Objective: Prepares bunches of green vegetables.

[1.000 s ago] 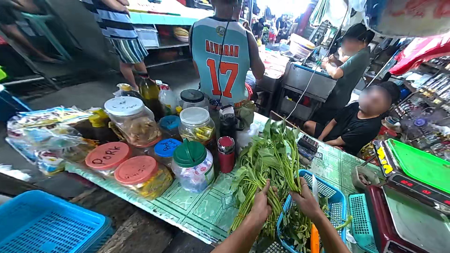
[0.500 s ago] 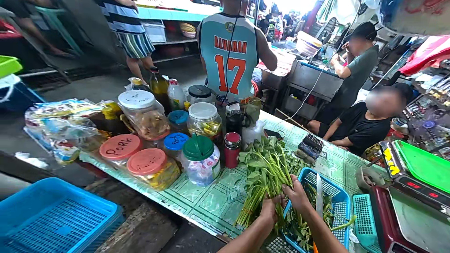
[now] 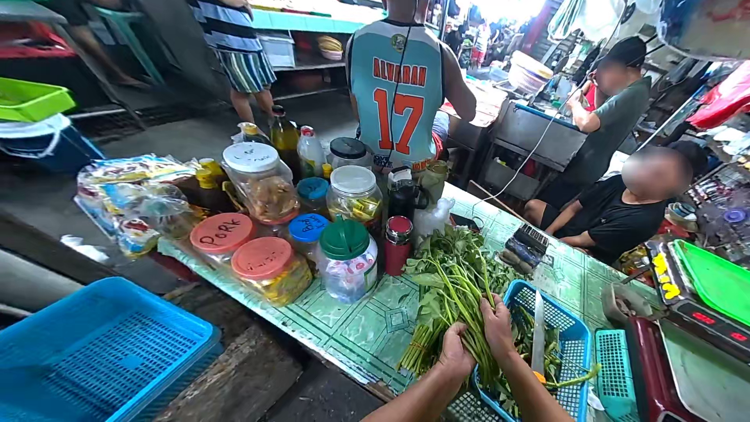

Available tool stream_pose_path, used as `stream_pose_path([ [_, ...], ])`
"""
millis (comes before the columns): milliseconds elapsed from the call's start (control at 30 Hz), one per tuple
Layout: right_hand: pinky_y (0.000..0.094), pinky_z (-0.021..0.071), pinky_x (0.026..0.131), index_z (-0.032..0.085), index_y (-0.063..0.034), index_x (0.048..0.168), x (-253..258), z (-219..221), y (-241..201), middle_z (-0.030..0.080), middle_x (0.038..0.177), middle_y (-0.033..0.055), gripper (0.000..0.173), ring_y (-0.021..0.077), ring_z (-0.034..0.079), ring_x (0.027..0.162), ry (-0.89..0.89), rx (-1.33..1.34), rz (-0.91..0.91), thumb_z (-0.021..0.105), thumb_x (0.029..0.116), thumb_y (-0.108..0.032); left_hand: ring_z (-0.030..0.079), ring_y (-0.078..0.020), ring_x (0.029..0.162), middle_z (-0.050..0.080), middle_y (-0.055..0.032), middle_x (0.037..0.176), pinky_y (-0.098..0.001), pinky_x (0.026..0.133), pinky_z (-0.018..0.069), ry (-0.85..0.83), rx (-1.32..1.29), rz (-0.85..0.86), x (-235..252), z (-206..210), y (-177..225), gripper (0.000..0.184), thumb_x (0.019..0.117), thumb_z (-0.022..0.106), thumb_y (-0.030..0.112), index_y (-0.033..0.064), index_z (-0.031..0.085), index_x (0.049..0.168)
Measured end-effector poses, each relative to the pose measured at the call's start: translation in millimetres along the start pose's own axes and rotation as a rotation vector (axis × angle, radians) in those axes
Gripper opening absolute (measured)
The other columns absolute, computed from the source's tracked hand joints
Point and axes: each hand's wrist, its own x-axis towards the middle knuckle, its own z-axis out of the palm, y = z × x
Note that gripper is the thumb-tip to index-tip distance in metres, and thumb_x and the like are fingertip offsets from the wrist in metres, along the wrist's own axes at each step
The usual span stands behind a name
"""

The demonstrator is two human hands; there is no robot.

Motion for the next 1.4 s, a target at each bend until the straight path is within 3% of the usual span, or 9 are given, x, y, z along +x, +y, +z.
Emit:
stream_pose_path([
  [133, 0.0414, 0.0515, 0.102, 0.055, -0.0022, 0.141, 0, -4, 3, 0.066, 0.13, 0.0161, 0.04, 0.0219, 0.064, 0.118, -0.031, -0.004, -0.026, 0.049, 0.1076, -0.024, 0.069, -0.0248, 0.11, 0.071, -0.0138, 0.118, -0.0456, 0.096, 0.0565, -0.21, 0.07, -0.011, -3, -2, 4, 0.046, 0.1107, 0.036, 0.04, 0.0063, 0.057, 0.134],
  [300, 0.0489, 0.0463, 0.109, 0.064, 0.0008, 0.131, -5, -21, 3, 0.07, 0.12, 0.0151, 0.042, 0.0287, 0.065, 0.117, -0.031, -0.362, -0.278, 0.052, 0.1047, -0.03, 0.072, -0.0251, 0.094, 0.072, -0.0164, 0.103, -0.0433, 0.085, 0.0601, -0.17, 0.27, -0.03, 4, 1, 8, 0.028, 0.0953, 0.064, 0.006, 0.0006, 0.058, 0.122],
  [400, 0.0488, 0.0498, 0.106, 0.07, 0.0016, 0.122, -16, -33, 3, 0.071, 0.118, 0.0166, 0.038, 0.0314, 0.066, 0.116, 0.005, -0.475, -0.363, 0.056, 0.1033, -0.029, 0.07, -0.0245, 0.095, 0.072, -0.0151, 0.105, -0.0425, 0.086, 0.0588, -0.196, 0.206, -0.023, 10, 1, 12, 0.025, 0.0983, 0.06, 0.008, 0.002, 0.063, 0.123],
  [533, 0.051, 0.0517, 0.101, 0.075, -0.0026, 0.119, -29, -30, 18, 0.072, 0.111, 0.0167, 0.045, 0.0331, 0.066, 0.111, -0.023, -0.604, -0.403, 0.039, 0.1058, -0.026, 0.07, -0.0227, 0.1, 0.072, -0.0137, 0.11, -0.0406, 0.09, 0.0582, -0.216, 0.236, -0.039, 7, 4, 13, 0.028, 0.1028, 0.058, 0.017, 0.0042, 0.063, 0.127],
  [700, 0.0448, 0.0525, 0.102, 0.063, 0.0, 0.133, -30, -30, 18, 0.07, 0.122, 0.0156, 0.036, 0.0249, 0.068, 0.113, -0.124, -0.353, -0.032, 0.055, 0.1017, -0.014, 0.07, -0.0221, 0.103, 0.072, -0.0121, 0.113, -0.0407, 0.091, 0.0576, -0.18, 0.291, -0.088, 6, 4, 14, 0.027, 0.101, 0.06, 0.015, 0.0043, 0.064, 0.125],
  [800, 0.0485, 0.0536, 0.098, 0.063, 0.0008, 0.118, -15, -43, 0, 0.071, 0.111, 0.0147, 0.031, 0.026, 0.068, 0.106, -0.201, -0.469, 0.078, 0.068, 0.0963, -0.021, 0.071, -0.0253, 0.103, 0.074, -0.0157, 0.112, -0.0437, 0.092, 0.0575, -0.143, 0.308, -0.037, 8, 9, 13, 0.028, 0.0981, 0.063, 0.008, -0.0006, 0.066, 0.124],
  [967, 0.0475, 0.0531, 0.1, 0.072, -0.0055, 0.12, -2, -36, -66, 0.071, 0.113, 0.0151, 0.028, 0.0309, 0.067, 0.111, -0.237, -0.854, -0.298, 0.054, 0.0996, -0.011, 0.07, -0.0159, 0.072, 0.07, -0.0099, 0.085, -0.0312, 0.069, 0.0592, -0.045, 0.568, 0.103, 10, 14, 10, 0.037, 0.0906, 0.067, -0.005, -0.0021, 0.048, 0.122],
  [1133, 0.0486, 0.0555, 0.094, 0.07, -0.004, 0.12, 23, -4, -70, 0.067, 0.121, 0.0183, 0.027, 0.0334, 0.066, 0.113, -0.291, -1.084, -0.25, 0.056, 0.1019, -0.019, 0.068, -0.0159, 0.079, 0.067, -0.0106, 0.096, -0.032, 0.074, 0.0586, -0.132, 0.77, 0.126, 1, 9, 6, 0.038, 0.0915, 0.064, -0.002, -0.0022, 0.052, 0.127],
  [1400, 0.0389, 0.0579, 0.085, 0.062, 0.0012, 0.114, 8, -12, -39, 0.072, 0.1, 0.0106, 0.019, 0.0197, 0.07, 0.09, -0.124, -0.272, -0.163, 0.052, 0.104, -0.012, 0.066, -0.0187, 0.063, 0.066, -0.0105, 0.078, -0.0331, 0.061, 0.058, -0.195, 0.564, 0.033, 12, 5, 29, 0.02, 0.0987, 0.057, 0.0, -0.0016, 0.051, 0.118],
])
